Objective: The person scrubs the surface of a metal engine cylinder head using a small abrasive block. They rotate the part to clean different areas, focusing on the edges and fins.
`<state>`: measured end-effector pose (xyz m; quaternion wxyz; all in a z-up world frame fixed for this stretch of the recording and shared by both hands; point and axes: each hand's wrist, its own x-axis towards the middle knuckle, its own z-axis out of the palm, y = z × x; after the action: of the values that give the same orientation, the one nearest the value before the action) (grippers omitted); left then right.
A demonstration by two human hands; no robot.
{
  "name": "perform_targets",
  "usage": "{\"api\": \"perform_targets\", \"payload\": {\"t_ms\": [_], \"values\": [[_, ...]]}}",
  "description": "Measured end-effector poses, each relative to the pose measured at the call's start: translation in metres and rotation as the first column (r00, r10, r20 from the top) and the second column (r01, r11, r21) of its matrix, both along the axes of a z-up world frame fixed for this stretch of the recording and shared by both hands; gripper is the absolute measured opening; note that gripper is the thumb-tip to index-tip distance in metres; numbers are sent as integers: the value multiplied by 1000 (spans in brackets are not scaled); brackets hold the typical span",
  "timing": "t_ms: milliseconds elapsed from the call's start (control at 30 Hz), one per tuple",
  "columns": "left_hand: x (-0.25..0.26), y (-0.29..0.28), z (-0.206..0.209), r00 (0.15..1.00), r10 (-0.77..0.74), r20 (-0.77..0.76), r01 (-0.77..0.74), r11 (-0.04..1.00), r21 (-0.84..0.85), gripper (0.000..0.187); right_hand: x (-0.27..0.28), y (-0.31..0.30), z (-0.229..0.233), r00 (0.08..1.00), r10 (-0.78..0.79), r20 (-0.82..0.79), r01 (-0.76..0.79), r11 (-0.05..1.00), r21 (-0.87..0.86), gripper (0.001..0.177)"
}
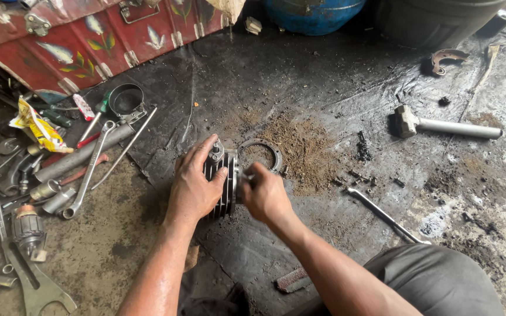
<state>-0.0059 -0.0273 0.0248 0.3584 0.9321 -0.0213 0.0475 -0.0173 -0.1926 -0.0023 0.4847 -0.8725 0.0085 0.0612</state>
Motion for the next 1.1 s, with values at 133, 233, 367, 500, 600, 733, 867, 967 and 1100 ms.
{"api": "perform_targets", "payload": {"t_ms": [133, 233, 367, 500, 600, 733, 867, 967, 1100], "values": [[-5, -1, 2, 995, -7, 95, 7, 1000, 0, 71, -8, 3, 4, 988, -24, -150, 23, 1000, -3, 23], [-2, -5, 6, 999, 16, 47, -15, 1000, -22, 71, -35, 2, 2, 989, 7, 150, 0, 999, -46, 20], [-2, -5, 6, 998, 56, 22, -56, 998, -11, 73, -25, 8, 7, 998, -58, 17, 59, 997, -46, 20], [1, 0, 6, 999, 7, 45, -7, 1000, -7, 71, -13, 13, 7, 991, -112, -77, 114, 993, 19, 20], [0, -2, 2, 999, 11, 44, -11, 1000, -19, 70, -1, 11, -12, 979, -156, 132, 151, 987, 47, 17], [-3, 0, 1, 993, 7, 121, 5, 995, -101, 65, -21, 8, -44, 922, -52, 383, 60, 998, -8, 11], [-1, -4, 6, 994, 34, 105, -22, 993, -115, 63, -42, -2, -39, 914, 388, -120, -401, 817, -414, 21], [-6, 0, 5, 981, -4, 193, 29, 991, -128, 58, -19, -10, -16, 844, 496, -204, -535, 758, -373, 22], [-4, 7, 2, 990, -53, 132, 65, 994, -90, 58, -3, -34, 22, 822, 346, -452, -536, 740, -407, 29]]}}
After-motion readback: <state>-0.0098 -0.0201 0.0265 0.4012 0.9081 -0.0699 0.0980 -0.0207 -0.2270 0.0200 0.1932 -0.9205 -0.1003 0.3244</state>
